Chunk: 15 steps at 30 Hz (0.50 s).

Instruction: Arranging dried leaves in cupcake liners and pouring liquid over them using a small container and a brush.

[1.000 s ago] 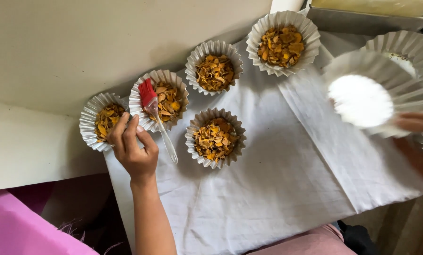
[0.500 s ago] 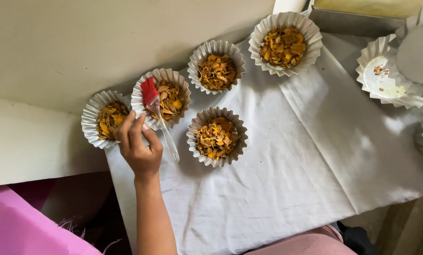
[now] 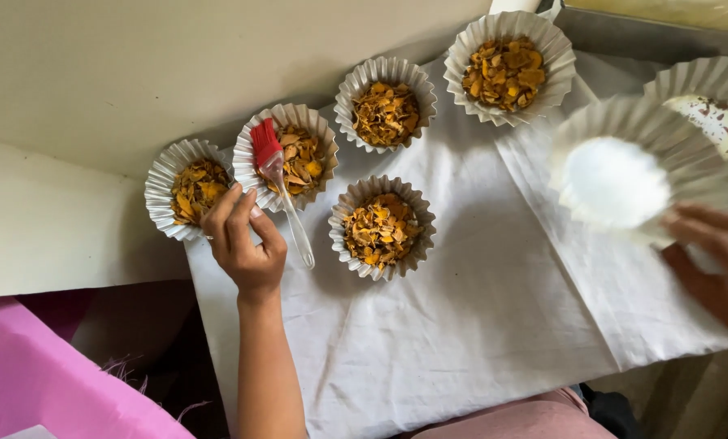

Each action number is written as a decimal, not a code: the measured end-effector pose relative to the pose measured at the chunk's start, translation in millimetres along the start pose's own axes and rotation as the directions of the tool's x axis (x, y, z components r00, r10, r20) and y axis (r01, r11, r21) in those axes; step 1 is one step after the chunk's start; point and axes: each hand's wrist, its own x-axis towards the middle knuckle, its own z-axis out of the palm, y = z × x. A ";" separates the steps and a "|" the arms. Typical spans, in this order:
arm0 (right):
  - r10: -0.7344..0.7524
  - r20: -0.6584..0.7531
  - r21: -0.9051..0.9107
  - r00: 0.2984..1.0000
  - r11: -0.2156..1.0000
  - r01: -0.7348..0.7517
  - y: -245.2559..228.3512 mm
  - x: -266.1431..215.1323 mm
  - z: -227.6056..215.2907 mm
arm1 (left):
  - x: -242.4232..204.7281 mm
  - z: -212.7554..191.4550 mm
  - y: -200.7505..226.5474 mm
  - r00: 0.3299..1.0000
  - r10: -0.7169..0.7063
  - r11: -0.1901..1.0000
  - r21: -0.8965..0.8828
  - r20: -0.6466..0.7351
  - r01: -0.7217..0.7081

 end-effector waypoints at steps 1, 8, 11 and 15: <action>-0.192 -0.029 -0.082 0.981 0.978 0.189 6.1 -9.6 6.9 | -0.6 0.3 -0.6 1.000 -0.001 1.000 -0.003 -0.006 0.001; -0.379 -0.047 -0.229 0.924 0.905 0.359 -22.5 -21.6 19.9 | -1.9 1.6 2.7 1.000 0.003 1.000 -0.012 -0.006 -0.003; -0.382 0.001 -0.285 0.924 0.886 0.367 -6.0 -23.7 15.5 | -2.5 3.1 3.4 1.000 0.009 1.000 -0.006 -0.006 -0.009; -0.295 0.120 -0.392 0.948 0.863 0.318 9.9 -36.0 0.2 | -2.5 3.5 6.2 1.000 0.004 1.000 -0.015 0.007 -0.004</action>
